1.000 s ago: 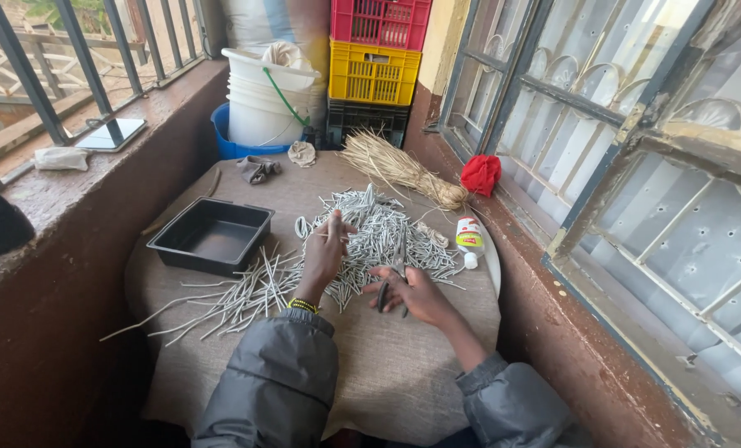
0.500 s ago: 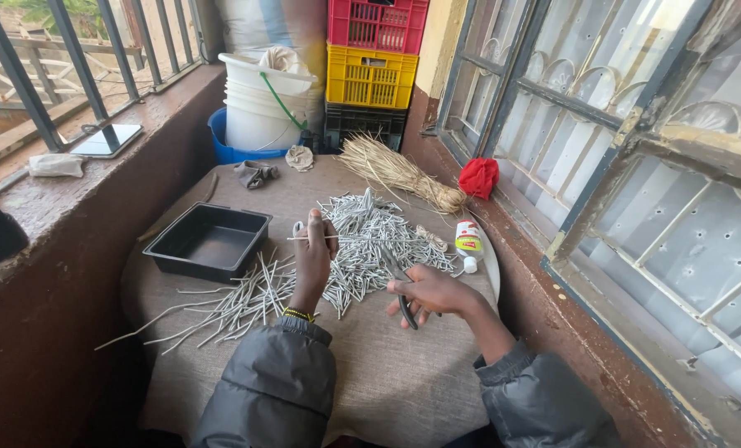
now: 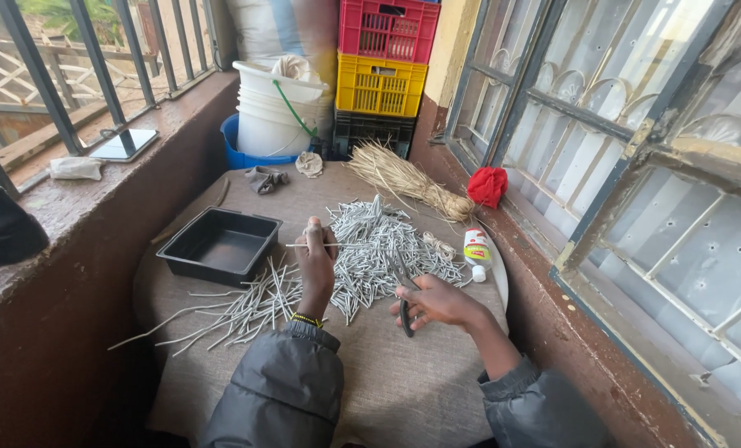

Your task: Cutting long metal wires into smaller segments using a pair of wire cutters

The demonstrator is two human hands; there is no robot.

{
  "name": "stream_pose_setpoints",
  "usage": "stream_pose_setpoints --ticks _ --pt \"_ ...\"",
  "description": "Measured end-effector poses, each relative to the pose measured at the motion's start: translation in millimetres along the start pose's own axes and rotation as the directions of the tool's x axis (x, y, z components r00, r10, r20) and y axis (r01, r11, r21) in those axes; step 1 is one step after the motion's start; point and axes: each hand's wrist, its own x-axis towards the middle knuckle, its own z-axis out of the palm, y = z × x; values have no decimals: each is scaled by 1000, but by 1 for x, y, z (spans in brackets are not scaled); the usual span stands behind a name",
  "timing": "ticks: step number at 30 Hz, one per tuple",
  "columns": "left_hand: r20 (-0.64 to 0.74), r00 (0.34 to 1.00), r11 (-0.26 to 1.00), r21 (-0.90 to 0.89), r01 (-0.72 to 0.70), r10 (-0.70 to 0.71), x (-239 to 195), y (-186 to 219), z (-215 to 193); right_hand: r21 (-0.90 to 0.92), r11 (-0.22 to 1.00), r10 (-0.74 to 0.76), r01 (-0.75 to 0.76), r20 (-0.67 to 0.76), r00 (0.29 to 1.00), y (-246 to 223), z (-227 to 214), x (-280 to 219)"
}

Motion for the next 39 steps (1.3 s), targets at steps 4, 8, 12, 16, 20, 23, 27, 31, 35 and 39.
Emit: stream_pose_setpoints --ticks 4,8,12,16,20,23,27,31,35,39 --pt "56 998 997 -78 26 -22 -6 3 4 87 996 -28 27 4 1000 2 -1 20" --pt "124 991 986 -154 70 -52 -10 -3 5 79 990 -112 114 -27 993 4 4 42" --pt "186 982 999 -14 39 -36 -14 29 7 179 956 -214 233 -120 969 22 0 67" --pt "188 981 999 13 51 -53 -18 21 7 122 961 -214 249 -244 946 19 13 58" --pt "298 951 984 175 33 -85 -19 0 3 129 951 -233 282 -300 925 -2 26 31" --pt "371 923 964 267 -2 -101 -20 -3 5 103 949 -257 296 -284 924 -3 24 26" --pt "388 916 966 257 -2 -101 -18 -15 5 -61 977 -212 203 -343 915 -22 34 9" --pt "384 915 958 286 6 -120 -16 -9 2 -110 983 -179 149 -352 919 -24 34 18" --pt "354 925 941 337 13 -140 -17 -26 -1 -61 993 -118 103 -370 921 -33 40 14" --pt "341 926 951 305 55 -163 -17 -9 2 -82 994 -107 78 -457 883 -34 48 16"
